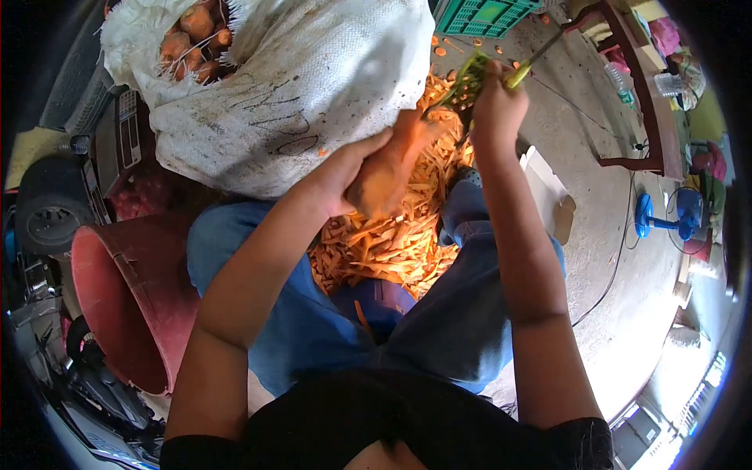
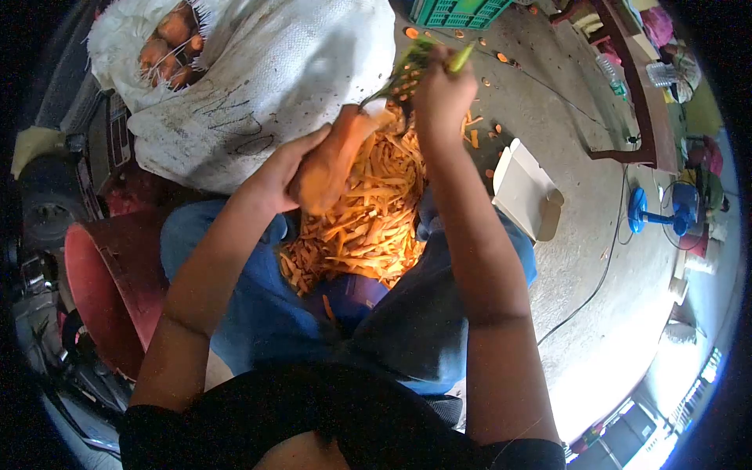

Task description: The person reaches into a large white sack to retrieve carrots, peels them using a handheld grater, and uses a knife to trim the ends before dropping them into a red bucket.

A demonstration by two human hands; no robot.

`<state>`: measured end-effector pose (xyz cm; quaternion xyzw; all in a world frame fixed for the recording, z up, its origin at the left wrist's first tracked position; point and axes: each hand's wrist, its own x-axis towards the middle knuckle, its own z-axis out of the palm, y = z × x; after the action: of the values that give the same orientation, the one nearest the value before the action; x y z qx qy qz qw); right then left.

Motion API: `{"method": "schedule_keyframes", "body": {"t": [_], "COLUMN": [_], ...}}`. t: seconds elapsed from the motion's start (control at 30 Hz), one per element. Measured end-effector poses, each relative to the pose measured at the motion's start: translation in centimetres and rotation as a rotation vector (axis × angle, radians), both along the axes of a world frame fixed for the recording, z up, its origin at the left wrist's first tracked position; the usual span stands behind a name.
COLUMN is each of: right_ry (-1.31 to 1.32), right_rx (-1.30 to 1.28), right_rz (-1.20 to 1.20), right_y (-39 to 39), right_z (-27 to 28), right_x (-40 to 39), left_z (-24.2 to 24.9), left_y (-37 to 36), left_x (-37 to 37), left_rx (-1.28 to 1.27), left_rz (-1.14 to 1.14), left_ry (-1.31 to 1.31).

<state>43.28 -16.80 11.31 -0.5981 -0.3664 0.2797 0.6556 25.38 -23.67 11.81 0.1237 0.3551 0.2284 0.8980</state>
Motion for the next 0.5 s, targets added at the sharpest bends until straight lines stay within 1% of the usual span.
{"method": "schedule_keyframes", "body": {"t": [0.03, 0.07, 0.1, 0.13, 0.2, 0.23, 0.3, 0.33, 0.37, 0.4, 0.47, 0.5], "right_ry": [-0.191, -0.182, -0.095, -0.196, -0.409, -0.409, -0.4, -0.401, -0.467, -0.532, -0.426, -0.402], "right_rx": [-0.093, -0.073, -0.042, -0.004, 0.08, 0.08, -0.109, -0.109, -0.12, -0.131, -0.202, -0.212], "right_rz": [0.074, 0.16, 0.253, 0.332, 0.342, 0.338, 0.316, 0.316, 0.202, 0.086, -0.12, -0.16], "right_y": [-1.4, -2.0, -2.9, -3.6, -4.7, -4.7, -4.5, -4.1, -3.0, -1.9, 0.2, 0.8], "right_z": [1.7, 1.5, 1.2, 1.5, 0.6, 0.3, 0.0, -0.5, -1.3, -1.7, -1.0, -0.6], "right_x": [-1.3, -2.5, -3.7, -4.5, -5.7, -5.8, -5.9, -5.4, -4.4, -3.1, 0.0, 1.1], "left_z": [-1.1, -2.0, -1.9, -1.6, -1.5, -1.7, -1.8, -1.8, -1.8, -1.5, -0.9, -1.1], "left_y": [0.4, 0.6, 0.6, 0.5, 0.3, 0.1, 0.1, 0.0, 0.0, -0.3, -1.2, -1.4], "left_x": [0.4, 0.8, 0.7, 0.7, 0.8, 0.7, 0.9, 1.1, 1.2, 1.2, 1.0, 0.7], "left_rx": [-0.004, -0.007, -0.006, -0.003, -0.003, -0.011, -0.018, 0.031, 0.08, 0.082, 0.056, 0.151], "left_rz": [0.125, 0.248, 0.252, 0.236, 0.215, 0.243, 0.267, 0.223, 0.179, 0.179, -0.125, -0.174], "left_ry": [-0.011, -0.02, -0.017, 0.005, 0.026, 0.04, 0.053, 0.112, 0.171, 0.171, 0.089, 0.063]}}
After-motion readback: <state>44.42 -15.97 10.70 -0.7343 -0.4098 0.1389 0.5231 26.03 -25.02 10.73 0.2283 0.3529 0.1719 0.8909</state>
